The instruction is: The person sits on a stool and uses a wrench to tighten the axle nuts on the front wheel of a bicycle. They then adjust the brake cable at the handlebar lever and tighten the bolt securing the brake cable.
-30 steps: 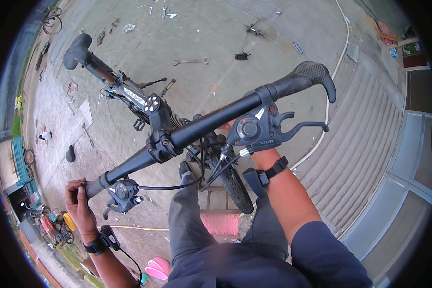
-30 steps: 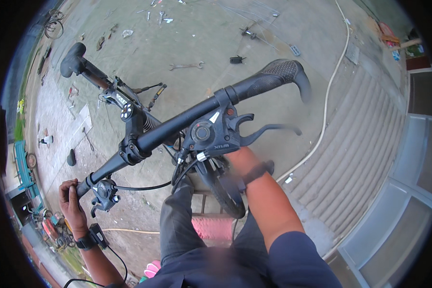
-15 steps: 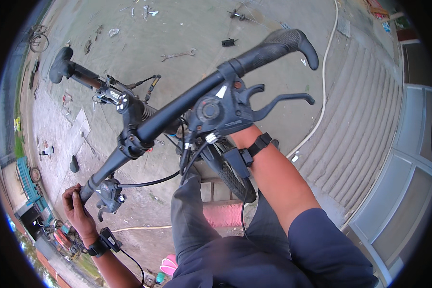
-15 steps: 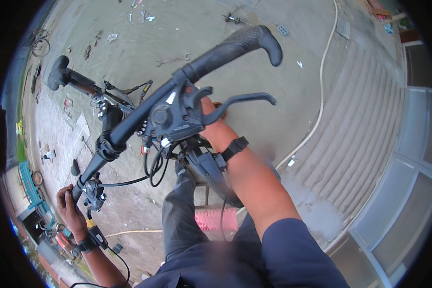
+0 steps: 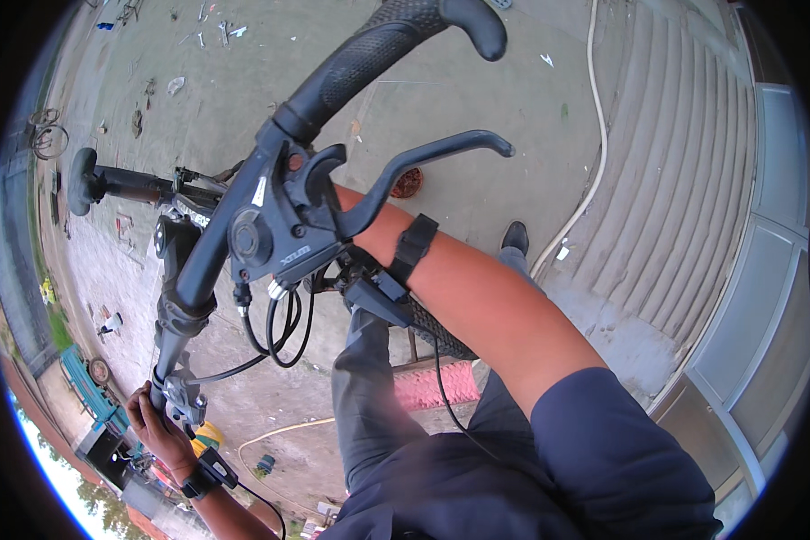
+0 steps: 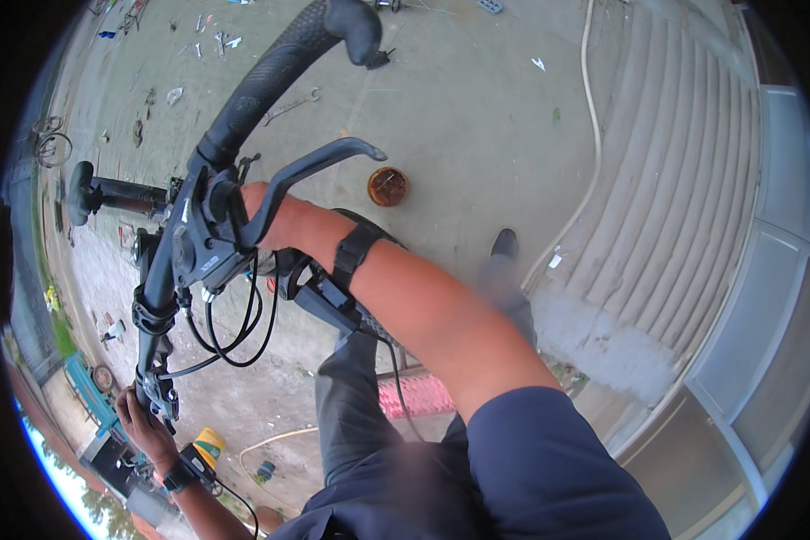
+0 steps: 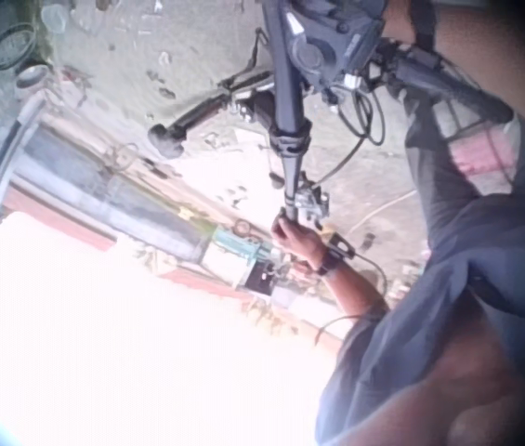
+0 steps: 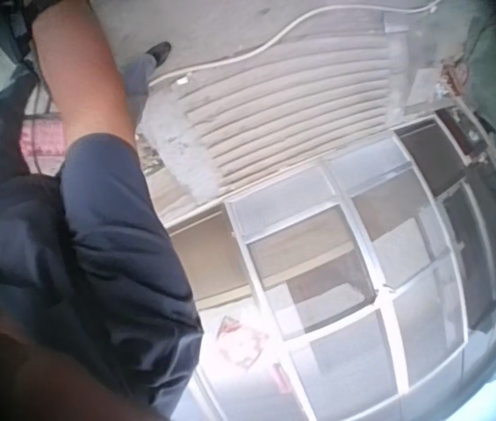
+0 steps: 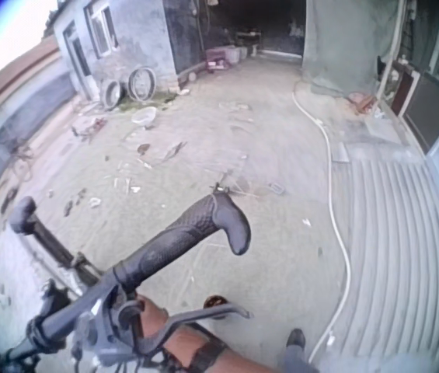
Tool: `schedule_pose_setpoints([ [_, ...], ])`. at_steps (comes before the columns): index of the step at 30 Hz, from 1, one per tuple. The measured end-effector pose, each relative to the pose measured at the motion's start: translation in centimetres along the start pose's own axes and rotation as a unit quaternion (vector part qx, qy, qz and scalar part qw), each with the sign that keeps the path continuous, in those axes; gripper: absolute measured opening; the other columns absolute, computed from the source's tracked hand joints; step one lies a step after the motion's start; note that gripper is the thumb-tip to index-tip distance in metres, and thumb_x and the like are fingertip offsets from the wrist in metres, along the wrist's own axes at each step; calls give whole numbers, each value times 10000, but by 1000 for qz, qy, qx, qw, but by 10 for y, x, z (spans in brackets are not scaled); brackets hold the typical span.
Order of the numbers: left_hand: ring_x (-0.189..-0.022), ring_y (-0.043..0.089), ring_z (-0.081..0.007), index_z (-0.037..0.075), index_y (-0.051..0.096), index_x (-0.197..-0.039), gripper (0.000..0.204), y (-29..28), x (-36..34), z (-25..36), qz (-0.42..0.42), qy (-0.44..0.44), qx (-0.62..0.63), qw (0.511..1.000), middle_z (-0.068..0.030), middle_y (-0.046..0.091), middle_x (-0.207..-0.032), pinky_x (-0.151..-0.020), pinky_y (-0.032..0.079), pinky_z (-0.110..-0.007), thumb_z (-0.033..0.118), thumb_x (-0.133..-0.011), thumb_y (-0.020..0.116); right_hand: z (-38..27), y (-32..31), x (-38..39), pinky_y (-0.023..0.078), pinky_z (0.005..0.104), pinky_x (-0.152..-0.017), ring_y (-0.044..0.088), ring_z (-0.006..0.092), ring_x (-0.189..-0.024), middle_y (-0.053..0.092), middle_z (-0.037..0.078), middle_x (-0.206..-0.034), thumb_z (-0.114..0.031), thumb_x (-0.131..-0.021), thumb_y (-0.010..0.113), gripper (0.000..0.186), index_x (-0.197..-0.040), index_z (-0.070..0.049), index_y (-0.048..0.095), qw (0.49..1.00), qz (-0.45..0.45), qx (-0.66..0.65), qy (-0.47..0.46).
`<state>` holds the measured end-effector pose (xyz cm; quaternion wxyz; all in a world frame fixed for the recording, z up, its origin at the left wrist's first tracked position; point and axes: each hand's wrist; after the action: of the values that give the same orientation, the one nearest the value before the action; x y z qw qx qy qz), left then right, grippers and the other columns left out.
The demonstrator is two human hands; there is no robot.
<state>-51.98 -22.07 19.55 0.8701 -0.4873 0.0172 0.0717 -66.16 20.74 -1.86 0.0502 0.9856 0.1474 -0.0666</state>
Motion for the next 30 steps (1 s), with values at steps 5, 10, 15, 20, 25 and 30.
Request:
schedule_pose_setpoints([
  [5,-1188,616,-214,-17,580,-1170,216,-8,-1,-1,1,-16,-37,999,-143,646,-1214,-1084,433,-349,173,-1104,503,6,-15,28,538,390,-856,719,310,-944,756,162,-1003,-161,-898,658,242,-1112,-63,712,997,-8,-38,61],
  [10,-1174,609,-206,-33,591,-1187,231,-7,0,4,13,-40,-28,999,-123,616,-1209,-1083,431,-346,156,-1107,485,24,-15,34,535,341,-894,704,215,-994,769,93,-1070,20,-856,625,348,-1181,-41,732,972,-70,-59,215],
  [15,-1195,588,-193,-30,598,-1218,233,-7,4,8,-35,136,-244,960,-78,568,-1211,-1084,429,-340,140,-1099,494,42,-18,37,533,330,-878,699,209,-932,744,111,-994,-151,-929,681,329,-1242,-47,682,973,-98,-46,204],
  [20,-1124,562,-167,-23,611,-1210,236,-11,-4,8,19,-144,151,978,-61,572,-1198,-1061,426,-316,152,-1078,526,57,-23,40,526,324,-864,674,165,-945,727,67,-1008,-97,-938,688,301,-1230,-24,681,967,-132,-103,191],
  [25,-1146,555,-175,-36,607,-1252,288,-17,-6,5,2,-107,37,994,-63,563,-1224,-1062,419,-312,181,-1087,513,64,-30,35,526,353,-866,669,190,-939,716,85,-980,-147,-948,694,303,-1227,-30,678,976,-160,-42,142],
  [30,-1152,553,-172,-33,609,-1239,292,-20,-6,-1,-16,8,-99,995,-64,567,-1221,-1061,422,-315,197,-1088,513,72,-55,42,534,371,-930,702,226,-1028,762,108,-1112,-176,-959,664,247,-1152,-42,740,969,-194,-4,151],
])
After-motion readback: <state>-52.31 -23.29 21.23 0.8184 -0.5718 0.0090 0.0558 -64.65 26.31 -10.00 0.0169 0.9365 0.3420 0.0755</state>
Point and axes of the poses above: each hand's wrist, its own x-axis away from the middle knuckle, its own y-axis out of the palm, z = x × y
